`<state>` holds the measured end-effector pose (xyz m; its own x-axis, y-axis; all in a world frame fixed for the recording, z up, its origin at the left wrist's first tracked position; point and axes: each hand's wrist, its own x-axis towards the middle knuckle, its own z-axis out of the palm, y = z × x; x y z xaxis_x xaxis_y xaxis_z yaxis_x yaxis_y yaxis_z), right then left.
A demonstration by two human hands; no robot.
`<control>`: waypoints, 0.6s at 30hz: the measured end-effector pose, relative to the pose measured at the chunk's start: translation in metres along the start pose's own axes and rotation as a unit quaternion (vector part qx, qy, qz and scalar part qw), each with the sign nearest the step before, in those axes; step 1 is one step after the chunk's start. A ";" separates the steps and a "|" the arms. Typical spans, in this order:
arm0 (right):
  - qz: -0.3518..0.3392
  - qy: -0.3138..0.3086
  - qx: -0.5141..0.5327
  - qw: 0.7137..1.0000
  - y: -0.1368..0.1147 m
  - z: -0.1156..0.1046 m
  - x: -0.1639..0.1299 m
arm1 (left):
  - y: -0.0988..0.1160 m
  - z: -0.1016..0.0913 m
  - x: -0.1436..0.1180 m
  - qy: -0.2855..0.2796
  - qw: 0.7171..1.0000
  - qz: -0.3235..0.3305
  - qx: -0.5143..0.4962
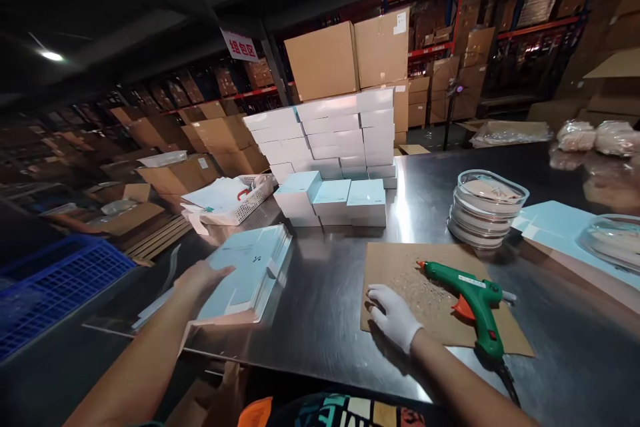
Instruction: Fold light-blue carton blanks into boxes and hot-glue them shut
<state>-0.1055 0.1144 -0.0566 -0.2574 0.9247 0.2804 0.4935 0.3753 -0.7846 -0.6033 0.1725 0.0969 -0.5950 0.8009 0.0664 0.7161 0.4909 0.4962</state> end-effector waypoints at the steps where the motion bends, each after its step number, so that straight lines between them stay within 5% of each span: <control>1: 0.000 -0.008 -0.007 1.000 0.000 -0.001 -0.001 | 0.001 -0.006 -0.002 0.017 1.000 -0.019 -0.003; 4: 0.007 -0.036 0.005 0.999 -0.003 -0.005 -0.003 | 0.018 -0.023 -0.012 0.044 0.998 -0.011 -0.053; 7: 0.053 -0.033 0.094 0.994 -0.017 -0.007 0.004 | 0.049 -0.024 -0.047 -0.052 0.976 0.072 -0.198; 9: 0.089 -0.014 0.191 0.977 -0.036 -0.009 0.011 | 0.072 -0.013 -0.087 -0.198 0.907 0.122 -0.350; 14: 0.089 0.066 0.353 0.929 -0.088 -0.028 0.013 | 0.111 0.028 -0.182 -0.472 0.732 0.203 -0.448; 16: 0.067 0.103 0.350 0.929 -0.099 -0.040 0.002 | 0.118 0.045 -0.202 -0.527 0.674 0.242 -0.458; 18: 0.026 0.123 0.325 0.937 -0.106 -0.050 -0.014 | 0.125 0.064 -0.214 -0.504 0.657 0.296 -0.476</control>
<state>-0.1126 0.0647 0.0503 -0.0081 0.9577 0.2878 -0.1317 0.2842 -0.9497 -0.3627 0.0845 0.0897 0.5728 0.8106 0.1221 -0.1243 -0.0613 0.9903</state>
